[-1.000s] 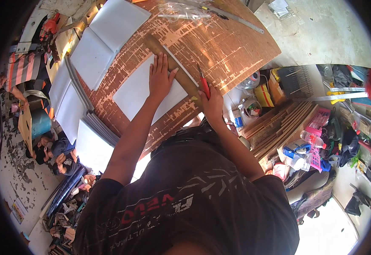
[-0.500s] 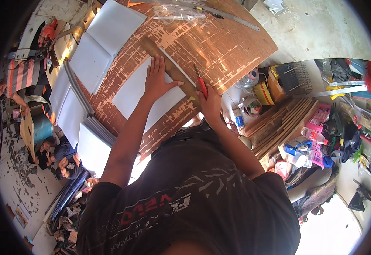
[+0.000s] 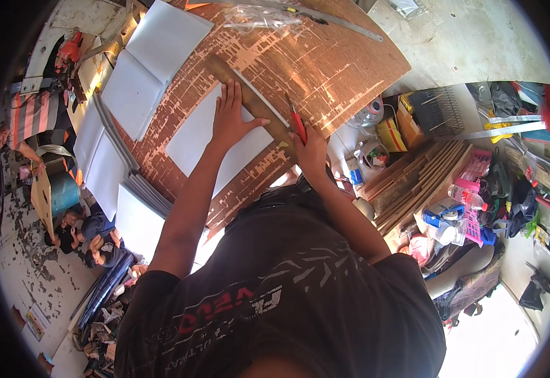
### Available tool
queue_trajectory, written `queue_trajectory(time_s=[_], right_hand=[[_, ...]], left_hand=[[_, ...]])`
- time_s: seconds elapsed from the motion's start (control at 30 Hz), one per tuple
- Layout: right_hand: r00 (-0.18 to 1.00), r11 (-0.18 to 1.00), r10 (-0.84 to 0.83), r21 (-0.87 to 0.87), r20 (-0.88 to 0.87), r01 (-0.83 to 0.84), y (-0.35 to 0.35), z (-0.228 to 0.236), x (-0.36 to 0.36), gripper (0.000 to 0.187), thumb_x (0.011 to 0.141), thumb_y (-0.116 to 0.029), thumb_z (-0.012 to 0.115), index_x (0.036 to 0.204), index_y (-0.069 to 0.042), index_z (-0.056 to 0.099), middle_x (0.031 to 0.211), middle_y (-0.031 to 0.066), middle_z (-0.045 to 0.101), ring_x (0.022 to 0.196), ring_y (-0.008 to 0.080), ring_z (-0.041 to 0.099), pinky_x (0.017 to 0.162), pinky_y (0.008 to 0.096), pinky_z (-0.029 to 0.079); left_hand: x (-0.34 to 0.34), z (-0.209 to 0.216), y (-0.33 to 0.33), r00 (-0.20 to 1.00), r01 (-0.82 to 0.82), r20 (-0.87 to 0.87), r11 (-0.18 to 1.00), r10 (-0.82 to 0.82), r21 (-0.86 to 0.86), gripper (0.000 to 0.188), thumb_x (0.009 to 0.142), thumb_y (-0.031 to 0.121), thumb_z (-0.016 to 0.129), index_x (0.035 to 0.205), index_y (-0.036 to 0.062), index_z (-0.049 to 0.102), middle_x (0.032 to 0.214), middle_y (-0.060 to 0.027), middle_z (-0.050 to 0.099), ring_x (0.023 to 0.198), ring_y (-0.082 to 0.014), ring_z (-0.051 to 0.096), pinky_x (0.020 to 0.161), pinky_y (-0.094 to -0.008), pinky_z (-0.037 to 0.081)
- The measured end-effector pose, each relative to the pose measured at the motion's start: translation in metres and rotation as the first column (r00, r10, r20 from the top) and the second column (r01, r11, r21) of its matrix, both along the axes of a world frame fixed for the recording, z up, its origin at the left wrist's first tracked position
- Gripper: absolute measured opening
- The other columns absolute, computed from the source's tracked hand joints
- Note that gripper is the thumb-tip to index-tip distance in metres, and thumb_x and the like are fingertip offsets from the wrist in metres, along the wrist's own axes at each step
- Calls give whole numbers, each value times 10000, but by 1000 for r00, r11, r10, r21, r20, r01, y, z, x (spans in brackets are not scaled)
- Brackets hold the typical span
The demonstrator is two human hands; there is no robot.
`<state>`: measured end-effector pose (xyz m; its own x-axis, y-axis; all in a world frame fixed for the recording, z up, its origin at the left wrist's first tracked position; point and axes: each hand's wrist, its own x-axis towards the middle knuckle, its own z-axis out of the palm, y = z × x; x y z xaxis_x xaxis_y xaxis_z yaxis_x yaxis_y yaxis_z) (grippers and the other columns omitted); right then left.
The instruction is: The person measures a stack of paper with a ruler, marks it with a pen, and then cuts individual sheets with a pair of shears on a wooden table.
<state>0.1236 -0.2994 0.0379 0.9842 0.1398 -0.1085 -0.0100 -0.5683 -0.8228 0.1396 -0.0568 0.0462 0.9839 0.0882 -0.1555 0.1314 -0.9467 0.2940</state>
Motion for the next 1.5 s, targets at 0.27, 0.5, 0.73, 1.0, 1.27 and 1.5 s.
queue_trajectory(time_s=[0.27,0.5,0.73,1.0,1.27,1.5], right_hand=[[999,1000,16,-6,51,-16,-5,7,3,338,858,-264,776,975,20,637,793,213,640,729,409,629,678,487,473],[995,993,-85,77,-58,89,-19,23,20,310,903,-247,710,1056,3,607,777,151,646,619,254,611,607,374,491],[941,882,175,471,-289,-20,9,0,70,275,943,-250,573,1052,-2,619,768,135,648,688,202,630,659,355,502],[968,965,251,87,-9,-249,103,16,127,391,961,-371,638,1105,-9,615,896,225,674,833,399,668,747,455,509],[963,959,257,100,82,-265,123,32,121,366,992,-350,602,1102,-2,576,1016,287,673,942,470,663,796,527,507],[917,844,396,-373,-50,-385,147,24,126,368,1006,-293,481,1082,52,586,969,301,698,936,477,687,821,554,544]], left_hand=[[4,12,-13,985,-90,-146,996,89,3,1370,720,729,738,1601,-31,15,1693,-203,-42,1572,-331,-45,1242,-579,53],[3,14,-13,973,-110,-199,993,114,31,1365,738,713,736,1594,-47,-8,1685,-227,-72,1570,-337,-72,1227,-616,36],[7,16,-15,969,-108,-222,994,106,2,1360,745,687,749,1593,-50,-16,1685,-230,-67,1570,-339,-67,1224,-618,70],[10,20,-18,962,-97,-253,995,98,18,1353,736,667,770,1588,-68,20,1684,-238,-39,1571,-350,-50,1223,-621,81],[10,24,-17,956,-106,-267,993,118,59,1342,747,668,757,1582,-81,19,1672,-271,-50,1566,-377,-61,1213,-639,90],[10,22,-16,948,-120,-294,993,121,20,1350,750,652,763,1580,-81,-9,1666,-280,-88,1561,-386,-92,1213,-640,82]])
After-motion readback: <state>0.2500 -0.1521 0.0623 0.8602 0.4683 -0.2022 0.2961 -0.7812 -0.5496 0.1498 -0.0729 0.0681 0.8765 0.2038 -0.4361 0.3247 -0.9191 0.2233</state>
